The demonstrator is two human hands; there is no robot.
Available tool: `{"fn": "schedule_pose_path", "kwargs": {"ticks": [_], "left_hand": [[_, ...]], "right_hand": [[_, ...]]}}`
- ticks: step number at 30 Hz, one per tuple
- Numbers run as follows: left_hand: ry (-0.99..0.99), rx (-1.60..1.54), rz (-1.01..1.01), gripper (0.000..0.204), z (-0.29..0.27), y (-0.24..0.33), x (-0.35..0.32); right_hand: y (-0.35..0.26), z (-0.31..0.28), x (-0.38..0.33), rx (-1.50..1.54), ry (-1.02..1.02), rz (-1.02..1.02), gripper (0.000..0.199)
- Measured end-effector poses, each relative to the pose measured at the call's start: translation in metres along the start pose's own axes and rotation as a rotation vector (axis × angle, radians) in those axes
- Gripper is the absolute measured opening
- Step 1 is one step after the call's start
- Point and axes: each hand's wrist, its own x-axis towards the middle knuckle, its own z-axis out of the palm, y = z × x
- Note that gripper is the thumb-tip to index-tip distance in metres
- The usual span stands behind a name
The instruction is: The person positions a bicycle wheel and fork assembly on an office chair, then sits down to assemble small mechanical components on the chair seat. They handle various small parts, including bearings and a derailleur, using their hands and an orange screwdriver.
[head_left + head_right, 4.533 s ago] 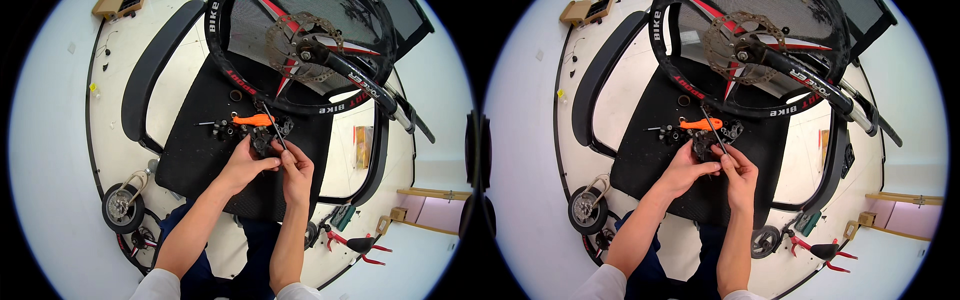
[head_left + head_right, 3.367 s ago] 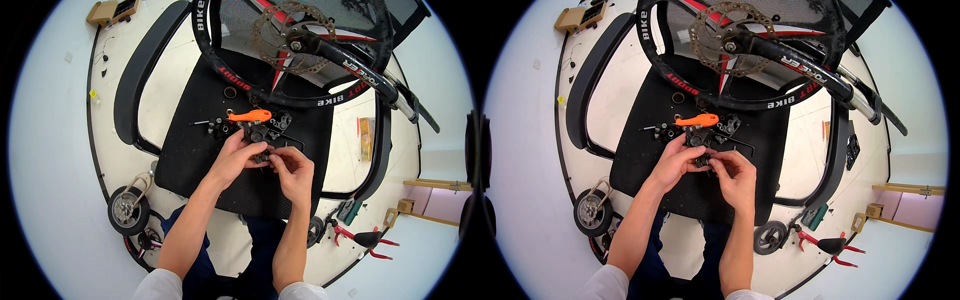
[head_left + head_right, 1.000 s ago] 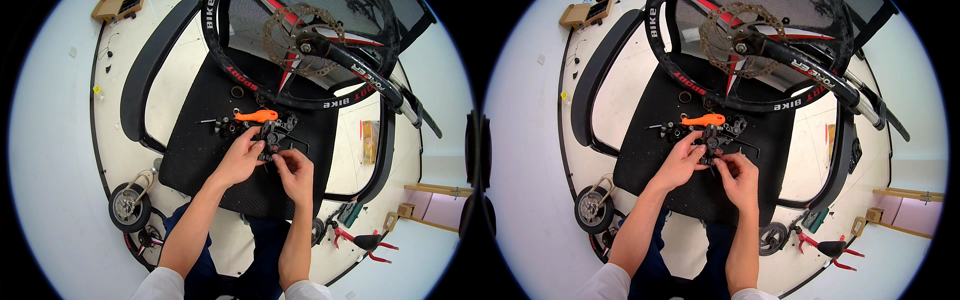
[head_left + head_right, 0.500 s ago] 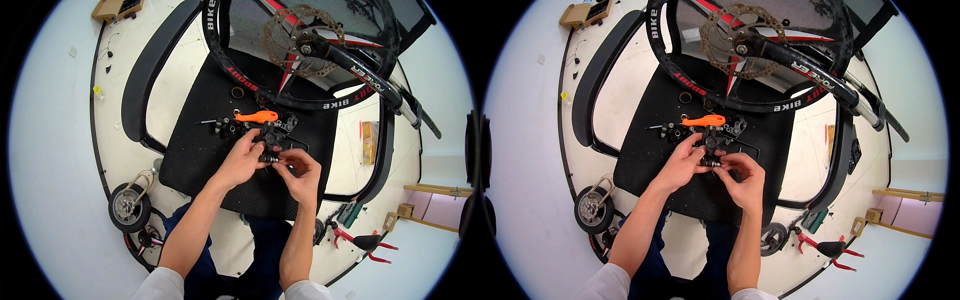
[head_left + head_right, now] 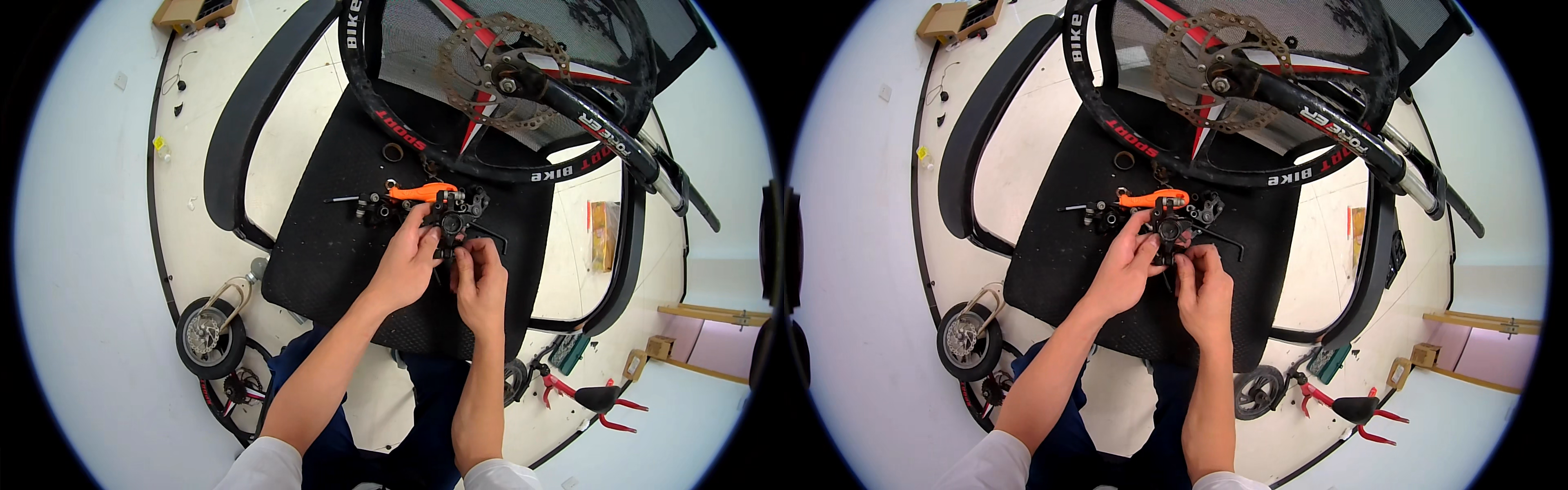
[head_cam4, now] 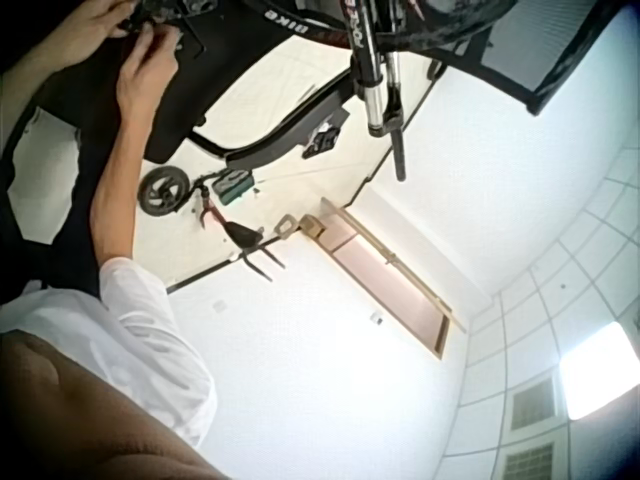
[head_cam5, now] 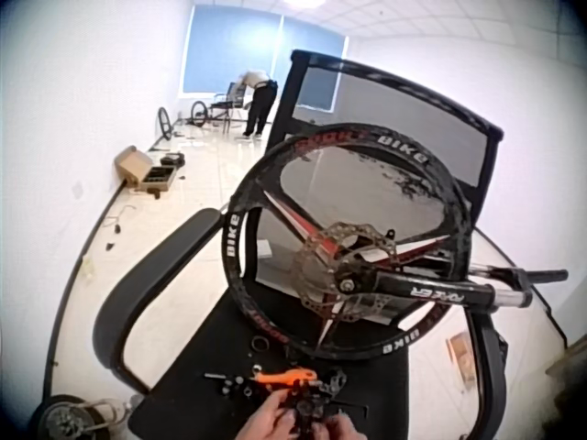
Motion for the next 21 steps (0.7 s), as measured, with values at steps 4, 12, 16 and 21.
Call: {"fn": "schedule_pose_path", "kwargs": {"ticks": [4,12,16,21], "left_hand": [[-0.01,-0.089,-0.002,0.036,-0.003,0.0,0.0],[-0.024,-0.019,0.039,0.038,-0.004,-0.006,0.002],[0.052,0.204,0.068,0.038,0.0,-0.004,-0.002],[0.064,0.253,0.271,0.035,0.007,-0.002,-0.004]], "right_hand": [[0.006,-0.002,0.0,0.254,-0.032,-0.058,0.005],[0.012,-0.011,0.002,0.268,-0.104,-0.065,0.005],[0.007,-0.009,0.005,0.329,-0.052,0.106,0.022],[0.012,0.0,0.004,0.243,-0.074,0.151,0.036]]}}
